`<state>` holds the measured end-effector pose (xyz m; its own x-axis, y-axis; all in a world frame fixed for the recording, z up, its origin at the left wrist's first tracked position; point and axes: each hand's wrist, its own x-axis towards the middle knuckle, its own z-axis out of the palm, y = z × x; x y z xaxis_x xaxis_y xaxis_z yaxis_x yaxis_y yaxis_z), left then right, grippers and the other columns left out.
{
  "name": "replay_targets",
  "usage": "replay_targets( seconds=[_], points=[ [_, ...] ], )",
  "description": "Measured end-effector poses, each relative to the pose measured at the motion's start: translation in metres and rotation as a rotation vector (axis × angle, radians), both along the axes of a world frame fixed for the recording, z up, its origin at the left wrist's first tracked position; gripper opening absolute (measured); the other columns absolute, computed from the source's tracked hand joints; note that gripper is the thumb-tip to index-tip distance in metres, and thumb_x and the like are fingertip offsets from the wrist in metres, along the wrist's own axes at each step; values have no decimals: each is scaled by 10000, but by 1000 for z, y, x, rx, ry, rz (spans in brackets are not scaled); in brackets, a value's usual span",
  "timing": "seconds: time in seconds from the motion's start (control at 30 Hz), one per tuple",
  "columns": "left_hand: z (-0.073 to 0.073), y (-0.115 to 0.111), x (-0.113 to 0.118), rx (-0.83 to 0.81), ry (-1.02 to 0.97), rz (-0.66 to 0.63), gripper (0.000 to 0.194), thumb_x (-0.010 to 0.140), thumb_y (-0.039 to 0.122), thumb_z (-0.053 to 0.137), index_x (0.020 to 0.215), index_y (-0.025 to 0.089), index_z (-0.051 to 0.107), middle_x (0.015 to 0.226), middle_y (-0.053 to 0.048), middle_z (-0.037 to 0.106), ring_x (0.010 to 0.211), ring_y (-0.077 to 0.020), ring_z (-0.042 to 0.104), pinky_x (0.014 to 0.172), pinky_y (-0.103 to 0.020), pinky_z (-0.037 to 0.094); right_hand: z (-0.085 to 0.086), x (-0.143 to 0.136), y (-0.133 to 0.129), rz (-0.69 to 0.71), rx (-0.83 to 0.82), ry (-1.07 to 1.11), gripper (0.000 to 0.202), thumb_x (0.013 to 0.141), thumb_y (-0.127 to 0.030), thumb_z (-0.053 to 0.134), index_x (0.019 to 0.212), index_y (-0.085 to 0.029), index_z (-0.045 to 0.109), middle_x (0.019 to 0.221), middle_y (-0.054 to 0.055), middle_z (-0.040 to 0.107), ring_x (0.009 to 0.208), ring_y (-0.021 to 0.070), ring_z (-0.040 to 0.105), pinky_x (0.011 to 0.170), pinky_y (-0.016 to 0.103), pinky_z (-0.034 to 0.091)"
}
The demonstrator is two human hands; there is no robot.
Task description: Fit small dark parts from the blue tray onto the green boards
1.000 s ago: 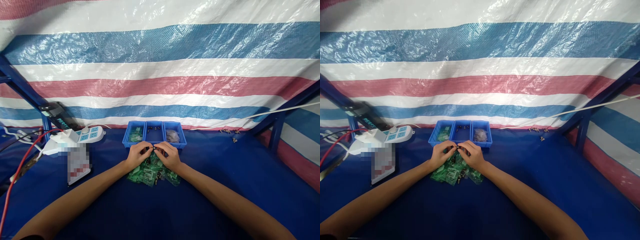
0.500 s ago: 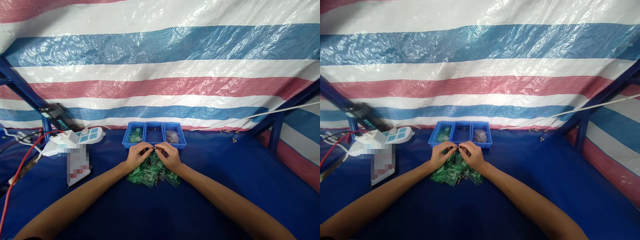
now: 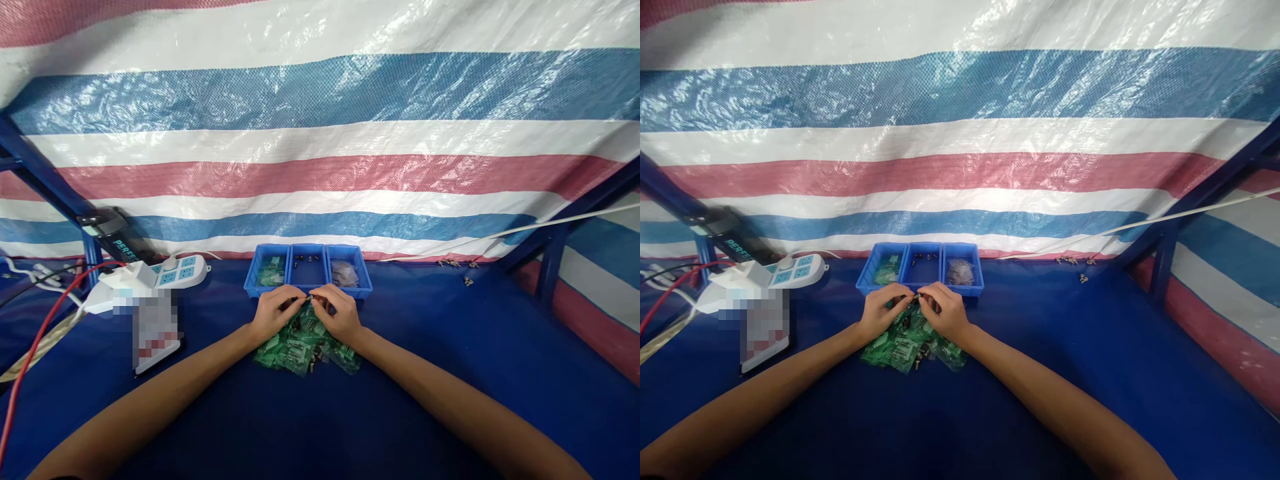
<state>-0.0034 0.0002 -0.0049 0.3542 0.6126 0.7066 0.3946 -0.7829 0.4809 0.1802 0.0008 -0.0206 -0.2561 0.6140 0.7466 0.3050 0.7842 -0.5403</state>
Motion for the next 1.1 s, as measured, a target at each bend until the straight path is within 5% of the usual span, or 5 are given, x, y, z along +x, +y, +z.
replay_targets(
  seconds=[1.1],
  points=[
    [-4,2,-1,30,-24,-47,127,874,203,567,906,159,682,831,-66,706,770,-163,671,699,-276,571,-3,1,0,8,16,17,231,919,-234,488,1075,-180,649,775,64,691,644,161,648,601,291,559]
  ],
)
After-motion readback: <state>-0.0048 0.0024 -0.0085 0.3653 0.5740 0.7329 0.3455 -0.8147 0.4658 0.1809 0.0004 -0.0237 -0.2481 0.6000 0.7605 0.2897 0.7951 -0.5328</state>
